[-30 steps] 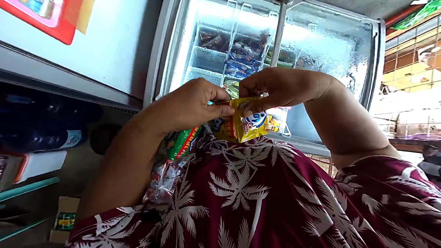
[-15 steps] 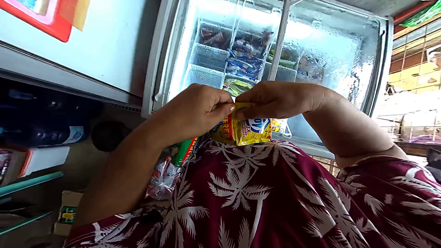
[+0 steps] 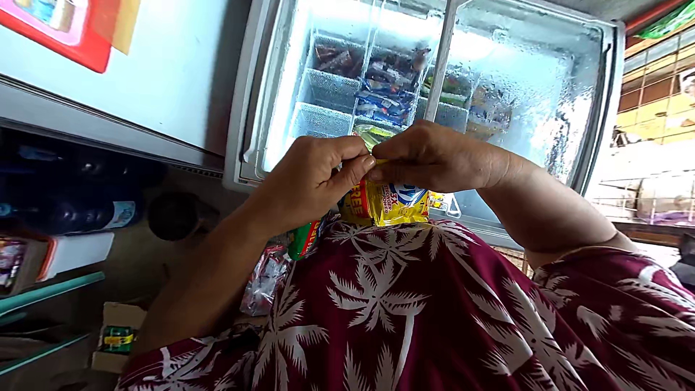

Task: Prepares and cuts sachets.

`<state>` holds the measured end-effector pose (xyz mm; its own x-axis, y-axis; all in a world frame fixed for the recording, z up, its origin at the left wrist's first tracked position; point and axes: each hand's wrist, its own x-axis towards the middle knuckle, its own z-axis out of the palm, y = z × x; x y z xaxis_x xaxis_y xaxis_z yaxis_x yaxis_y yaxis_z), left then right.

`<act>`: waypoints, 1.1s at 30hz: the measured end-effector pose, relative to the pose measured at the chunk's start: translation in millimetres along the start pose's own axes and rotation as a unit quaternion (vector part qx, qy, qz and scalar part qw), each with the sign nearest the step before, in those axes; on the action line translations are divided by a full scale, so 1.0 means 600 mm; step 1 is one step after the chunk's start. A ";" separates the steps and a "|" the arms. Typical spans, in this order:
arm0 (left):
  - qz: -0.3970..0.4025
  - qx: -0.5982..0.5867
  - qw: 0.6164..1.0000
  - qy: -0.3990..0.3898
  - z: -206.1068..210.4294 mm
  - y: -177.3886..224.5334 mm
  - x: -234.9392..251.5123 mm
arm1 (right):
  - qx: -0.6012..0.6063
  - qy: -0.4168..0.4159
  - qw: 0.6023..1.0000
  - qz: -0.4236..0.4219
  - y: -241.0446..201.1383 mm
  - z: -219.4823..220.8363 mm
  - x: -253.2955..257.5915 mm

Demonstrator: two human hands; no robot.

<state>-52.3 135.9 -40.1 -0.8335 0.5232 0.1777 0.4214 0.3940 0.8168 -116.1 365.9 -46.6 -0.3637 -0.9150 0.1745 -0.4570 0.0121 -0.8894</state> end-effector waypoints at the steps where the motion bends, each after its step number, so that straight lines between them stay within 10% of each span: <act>1: 0.005 -0.006 1.000 0.006 0.001 -0.001 0.000 | 0.001 0.006 1.000 -0.009 0.001 0.001 0.000; 33: 0.045 -0.052 0.992 0.103 0.038 -0.019 -0.026 | 0.009 0.015 0.999 -0.028 -0.009 0.019 0.002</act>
<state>-36.3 140.3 -64.7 -0.8543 0.3824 0.3519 0.4669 0.2672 0.8430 -104.6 360.1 -46.2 -0.3621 -0.9019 0.2356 -0.4624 -0.0456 -0.8855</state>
